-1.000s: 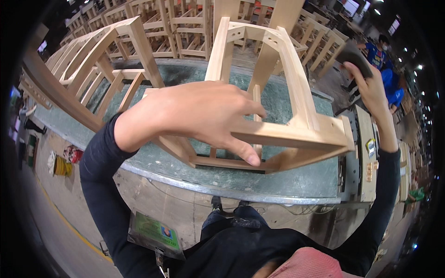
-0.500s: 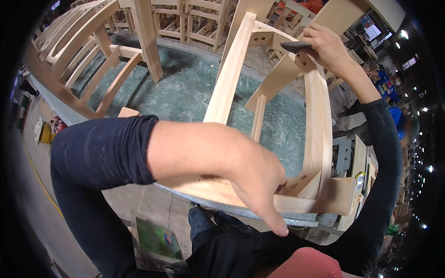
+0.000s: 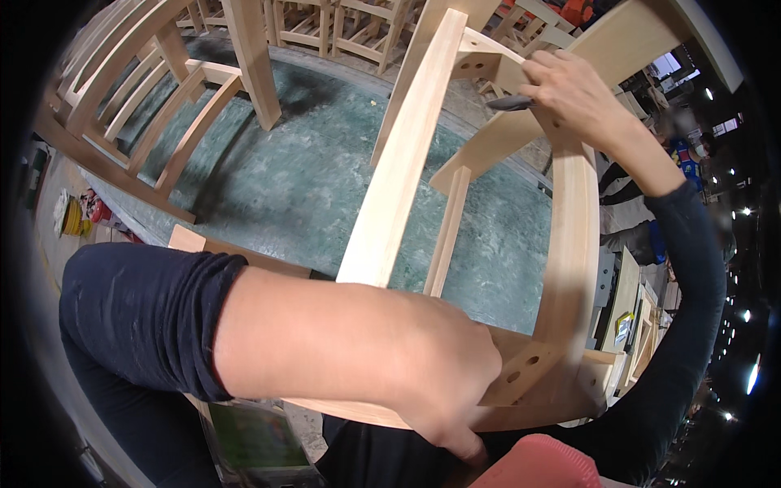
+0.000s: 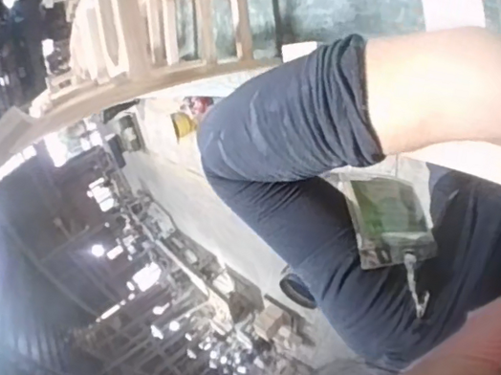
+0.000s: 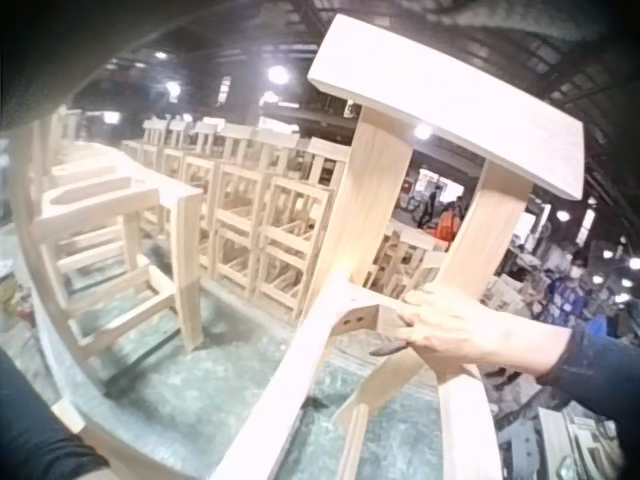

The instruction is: The person smooths the edges of a wooden chair frame with a sanding block. They then pick up small wooden blocks, apply glue to them using a brush, and place them on a workbench.

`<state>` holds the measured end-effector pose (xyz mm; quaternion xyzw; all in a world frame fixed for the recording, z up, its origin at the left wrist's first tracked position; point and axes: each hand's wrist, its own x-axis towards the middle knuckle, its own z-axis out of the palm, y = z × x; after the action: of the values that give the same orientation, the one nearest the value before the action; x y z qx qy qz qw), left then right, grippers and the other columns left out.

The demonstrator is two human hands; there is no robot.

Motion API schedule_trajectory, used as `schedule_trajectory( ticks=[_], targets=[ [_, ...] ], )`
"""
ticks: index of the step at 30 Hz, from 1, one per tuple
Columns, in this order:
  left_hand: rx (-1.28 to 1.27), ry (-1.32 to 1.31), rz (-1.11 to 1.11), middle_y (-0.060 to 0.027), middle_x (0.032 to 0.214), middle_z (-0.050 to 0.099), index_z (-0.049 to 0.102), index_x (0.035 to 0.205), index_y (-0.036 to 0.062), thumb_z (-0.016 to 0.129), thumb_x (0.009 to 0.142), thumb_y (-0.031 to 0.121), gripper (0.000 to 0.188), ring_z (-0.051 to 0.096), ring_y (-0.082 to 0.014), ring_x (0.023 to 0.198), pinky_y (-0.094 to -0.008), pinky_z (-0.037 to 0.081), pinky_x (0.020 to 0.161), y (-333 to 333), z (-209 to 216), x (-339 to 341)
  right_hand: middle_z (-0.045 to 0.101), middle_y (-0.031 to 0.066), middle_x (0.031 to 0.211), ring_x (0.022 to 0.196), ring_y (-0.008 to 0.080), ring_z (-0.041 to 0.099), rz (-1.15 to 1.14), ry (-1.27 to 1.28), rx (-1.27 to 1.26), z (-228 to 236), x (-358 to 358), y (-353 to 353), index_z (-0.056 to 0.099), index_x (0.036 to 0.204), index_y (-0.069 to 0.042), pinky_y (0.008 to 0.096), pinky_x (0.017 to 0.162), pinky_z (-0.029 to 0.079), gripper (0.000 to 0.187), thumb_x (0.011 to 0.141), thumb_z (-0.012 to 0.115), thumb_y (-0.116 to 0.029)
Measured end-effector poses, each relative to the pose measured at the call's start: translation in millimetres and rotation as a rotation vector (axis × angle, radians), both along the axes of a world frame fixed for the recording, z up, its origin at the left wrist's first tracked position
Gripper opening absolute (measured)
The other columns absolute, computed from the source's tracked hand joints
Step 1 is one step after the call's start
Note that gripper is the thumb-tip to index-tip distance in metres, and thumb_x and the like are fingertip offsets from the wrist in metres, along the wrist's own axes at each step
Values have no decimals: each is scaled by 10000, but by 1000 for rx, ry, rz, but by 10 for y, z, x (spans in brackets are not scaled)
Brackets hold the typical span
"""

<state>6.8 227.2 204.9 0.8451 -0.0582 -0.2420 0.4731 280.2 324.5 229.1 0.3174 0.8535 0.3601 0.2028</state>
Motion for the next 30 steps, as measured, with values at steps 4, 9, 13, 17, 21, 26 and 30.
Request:
schedule_trajectory(
  ticks=[4,9,13,17,21,26,30],
  targets=[
    [-43,24,6,-247,694,633,642,871,-114,651,820,461,577,643,-418,718,-452,517,681,33,-34,-103,591,27,870,915,178,590,-45,77,27,78,-50,2,697,810,-95,300,814,471,102,708,695,-97],
    [-79,27,-29,-246,702,637,643,873,-112,650,820,473,587,644,-416,723,-453,519,686,81,-39,-85,568,47,875,912,212,578,-5,9,-34,-151,80,103,689,836,-86,338,809,466,117,721,676,-103],
    [-80,21,-4,-245,708,640,644,875,-110,650,820,483,596,646,-414,727,-453,519,690,62,-62,-143,609,38,874,910,192,608,25,53,27,103,-32,31,718,820,-99,312,847,466,101,725,689,-84],
    [-75,27,-2,-244,715,643,645,877,-108,649,820,493,604,647,-412,731,-453,520,695,30,-78,-149,579,47,903,901,207,587,17,18,-39,-107,8,117,698,855,-101,330,813,461,134,725,666,-91],
    [-69,27,12,-243,721,646,646,879,-107,649,820,503,612,648,-410,735,-453,521,699,19,-84,-180,596,43,872,873,205,599,29,72,-19,159,-86,56,722,849,-93,344,779,473,133,724,678,-106],
    [-57,34,8,-241,729,650,648,882,-105,648,820,515,623,650,-408,740,-454,522,704,15,-71,-156,555,43,865,871,214,574,-6,40,-53,-89,-4,92,685,842,-92,355,766,469,124,723,650,-96],
    [-35,34,18,-240,736,653,649,884,-103,648,819,524,631,651,-407,743,-454,523,708,-9,-77,-173,616,46,851,867,207,609,-28,24,-5,191,-148,-8,711,753,-82,334,762,485,72,746,648,-115]
  ],
)
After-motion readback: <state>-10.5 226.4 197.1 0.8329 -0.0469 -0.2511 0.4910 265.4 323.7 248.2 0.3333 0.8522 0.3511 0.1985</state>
